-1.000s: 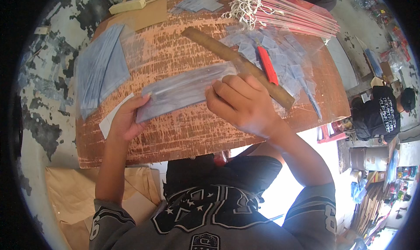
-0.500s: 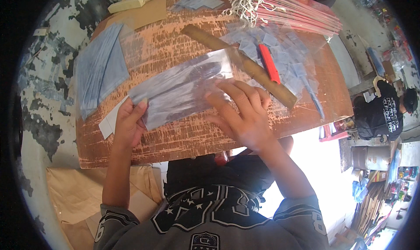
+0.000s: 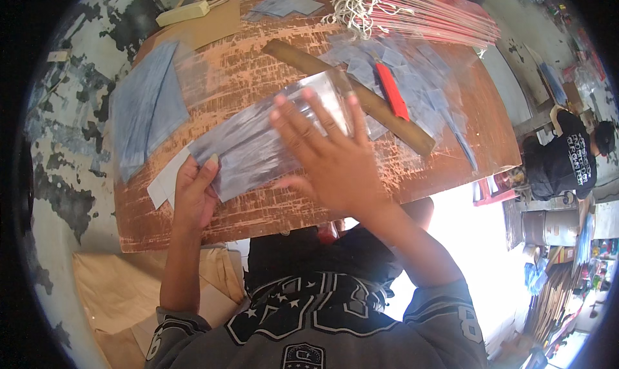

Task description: The person uses a ruler and a red utility knife to cut a translucent plastic sheet on a wooden workbench. They measure the sheet, score it along the ruler, and then snap it to separate the pieces. The person handles the cut pieces, stacking them on the table.

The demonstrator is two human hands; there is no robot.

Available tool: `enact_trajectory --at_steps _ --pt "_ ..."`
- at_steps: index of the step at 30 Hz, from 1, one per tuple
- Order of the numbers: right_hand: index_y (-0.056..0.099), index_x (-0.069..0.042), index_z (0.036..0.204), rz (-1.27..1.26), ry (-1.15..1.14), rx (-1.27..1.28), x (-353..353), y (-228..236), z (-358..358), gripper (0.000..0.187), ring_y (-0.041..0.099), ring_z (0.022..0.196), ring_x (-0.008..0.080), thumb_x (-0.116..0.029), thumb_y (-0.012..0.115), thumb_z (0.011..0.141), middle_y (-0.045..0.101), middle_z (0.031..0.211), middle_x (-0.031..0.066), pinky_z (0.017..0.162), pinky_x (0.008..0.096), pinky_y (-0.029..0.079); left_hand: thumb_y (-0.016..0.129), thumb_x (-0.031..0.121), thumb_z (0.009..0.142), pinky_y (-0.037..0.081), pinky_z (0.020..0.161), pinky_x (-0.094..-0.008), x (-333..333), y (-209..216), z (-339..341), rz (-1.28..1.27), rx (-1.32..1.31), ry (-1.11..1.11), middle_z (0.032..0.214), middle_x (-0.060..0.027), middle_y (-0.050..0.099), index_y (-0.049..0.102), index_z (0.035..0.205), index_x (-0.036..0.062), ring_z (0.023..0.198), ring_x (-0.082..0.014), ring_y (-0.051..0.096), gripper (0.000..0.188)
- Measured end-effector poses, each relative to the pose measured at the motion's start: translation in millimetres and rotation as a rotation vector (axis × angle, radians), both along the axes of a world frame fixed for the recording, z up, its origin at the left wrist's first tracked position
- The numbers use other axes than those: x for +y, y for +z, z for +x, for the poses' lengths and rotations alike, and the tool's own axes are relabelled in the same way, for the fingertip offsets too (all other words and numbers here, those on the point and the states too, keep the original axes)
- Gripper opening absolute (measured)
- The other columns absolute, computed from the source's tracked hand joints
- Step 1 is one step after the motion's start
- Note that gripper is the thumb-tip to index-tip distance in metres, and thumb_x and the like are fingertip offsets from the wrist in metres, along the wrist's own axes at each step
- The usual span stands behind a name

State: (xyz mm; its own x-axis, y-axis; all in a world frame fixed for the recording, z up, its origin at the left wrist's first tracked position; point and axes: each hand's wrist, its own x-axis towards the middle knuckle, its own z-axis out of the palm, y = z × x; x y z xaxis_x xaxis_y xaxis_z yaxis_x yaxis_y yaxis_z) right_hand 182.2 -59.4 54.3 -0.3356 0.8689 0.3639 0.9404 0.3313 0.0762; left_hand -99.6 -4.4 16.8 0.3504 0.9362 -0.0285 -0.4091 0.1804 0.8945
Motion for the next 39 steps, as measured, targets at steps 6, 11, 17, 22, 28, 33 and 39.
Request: enact_trajectory --at_steps 6,11,17,22,28,33,39 --pt "0.026 -0.01 0.175 0.104 -0.294 0.207 11 -6 50 0.1 0.012 0.171 0.0294 -0.078 0.038 0.104 0.02 0.184 0.0131 0.133 0.0672 0.002 0.067 0.015 0.11 0.055 0.106 -0.0343 2 -14 -17 0.0 0.088 0.012 0.137 -0.0111 0.071 0.058 0.146 -0.0032 0.122 -0.0168 0.068 0.041" --pt "0.027 -0.012 0.175 0.089 -0.078 0.233 1 3 16 0.096 0.014 0.171 0.0303 -0.073 0.047 0.104 0.022 0.183 0.0124 0.132 0.0682 0.002 0.067 0.012 0.11 0.056 0.092 -0.0275 0 -10 -9 0.006 0.101 0.046 0.123 -0.0074 0.075 0.064 0.139 -0.0027 0.104 -0.0107 0.07 0.033" --pt "0.029 -0.022 0.175 -0.041 0.087 0.144 5 -9 -19 0.09 0.017 0.17 0.0304 -0.071 0.051 0.103 0.023 0.184 0.0041 0.133 0.0691 0.006 0.067 0.012 0.11 0.057 0.1 -0.0322 -7 -4 3 -0.023 0.064 0.043 0.131 -0.0108 0.074 0.062 0.141 -0.0031 0.115 -0.0155 0.072 0.035" --pt "0.038 -0.012 0.171 0.041 -0.222 0.247 16 -13 32 0.081 0.019 0.169 0.0349 -0.065 0.045 0.11 0.029 0.181 0.0114 0.133 0.0648 0.011 0.066 0.014 0.11 0.058 0.101 -0.032 -5 -5 -8 -0.078 0.076 0.036 0.134 -0.0115 0.074 0.061 0.144 -0.0031 0.117 -0.017 0.072 0.038" --pt "0.052 0.0 0.159 0.055 -0.121 0.811 2 -15 50 0.064 0.037 0.161 0.0406 -0.047 0.05 0.115 0.05 0.166 0.0231 0.13 0.0559 0.028 0.066 0.013 0.11 0.061 0.095 -0.0306 0 -11 -30 -0.207 0.127 -0.033 0.132 -0.0116 0.073 0.058 0.146 -0.0046 0.114 -0.0149 0.072 0.041" --pt "0.062 0.0 0.149 0.079 0.038 0.736 -2 -20 40 0.047 0.051 0.151 0.043 -0.024 0.067 0.109 0.063 0.153 0.0233 0.125 0.0549 0.038 0.066 0.012 0.11 0.061 0.098 -0.0323 3 -8 -27 -0.216 0.2 -0.068 0.132 -0.0131 0.073 0.058 0.146 -0.0066 0.115 -0.0164 0.073 0.041" --pt "0.068 -0.005 0.141 -0.031 0.089 0.699 -11 -42 26 0.044 0.061 0.138 0.0405 -0.017 0.075 0.1 0.072 0.14 0.0166 0.116 0.0519 0.048 0.066 0.012 0.11 0.062 0.099 -0.0344 3 -3 -24 -0.242 0.241 -0.075 0.134 -0.0146 0.072 0.057 0.146 -0.0071 0.117 -0.0187 0.073 0.042"
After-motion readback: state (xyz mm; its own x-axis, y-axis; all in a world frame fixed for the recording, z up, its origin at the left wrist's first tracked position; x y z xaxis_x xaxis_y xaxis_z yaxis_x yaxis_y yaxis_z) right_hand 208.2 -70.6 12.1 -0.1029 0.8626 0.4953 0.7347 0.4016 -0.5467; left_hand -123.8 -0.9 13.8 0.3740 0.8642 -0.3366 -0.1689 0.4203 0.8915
